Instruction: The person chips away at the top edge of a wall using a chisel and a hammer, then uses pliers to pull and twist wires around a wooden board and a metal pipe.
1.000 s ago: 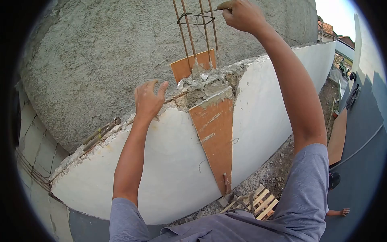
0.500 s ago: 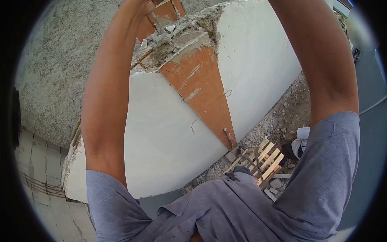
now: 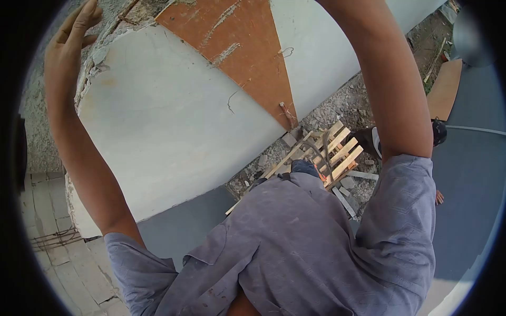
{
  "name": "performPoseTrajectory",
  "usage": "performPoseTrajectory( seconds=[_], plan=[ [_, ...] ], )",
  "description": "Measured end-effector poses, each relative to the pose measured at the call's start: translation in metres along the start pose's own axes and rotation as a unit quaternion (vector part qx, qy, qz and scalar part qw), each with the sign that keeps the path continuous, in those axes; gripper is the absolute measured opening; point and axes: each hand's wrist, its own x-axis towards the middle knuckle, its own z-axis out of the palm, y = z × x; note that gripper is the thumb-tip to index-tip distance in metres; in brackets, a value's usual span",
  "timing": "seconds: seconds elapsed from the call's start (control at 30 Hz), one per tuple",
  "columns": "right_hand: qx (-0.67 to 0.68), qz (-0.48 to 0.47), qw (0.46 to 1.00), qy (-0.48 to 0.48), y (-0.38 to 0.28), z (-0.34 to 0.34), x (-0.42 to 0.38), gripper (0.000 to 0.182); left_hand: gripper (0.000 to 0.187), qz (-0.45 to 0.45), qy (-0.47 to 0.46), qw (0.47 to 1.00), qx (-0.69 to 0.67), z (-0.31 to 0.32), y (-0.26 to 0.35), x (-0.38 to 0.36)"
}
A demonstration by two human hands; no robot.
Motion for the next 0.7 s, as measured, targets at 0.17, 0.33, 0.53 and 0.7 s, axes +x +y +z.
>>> performPoseTrajectory(
  seconds=[0.17, 0.33, 0.53, 0.7],
  plan=[
    [0.138, 0.22, 0.953, -0.155, -0.039, -0.005, -0.18, 0.025, 0.056, 0.21, 0.048, 0.926, 0.311, -0.021, -0.174, 0.007],
    [0.221, 0.517, 0.739, -0.371, -0.121, -0.004, -0.354, 0.028, 0.04, 0.311, 0.051, 0.932, 0.178, -0.024, -0.182, -0.043],
    [0.316, 0.382, 0.702, -0.512, -0.192, -0.015, -0.357, 0.03, 0.039, 0.232, 0.121, 0.951, 0.163, -0.089, -0.212, -0.054],
    [0.257, 0.375, 0.666, -0.592, -0.175, -0.019, -0.332, 0.028, 0.061, -0.042, -0.069, 0.968, 0.236, -0.161, -0.277, -0.008]
  ],
)
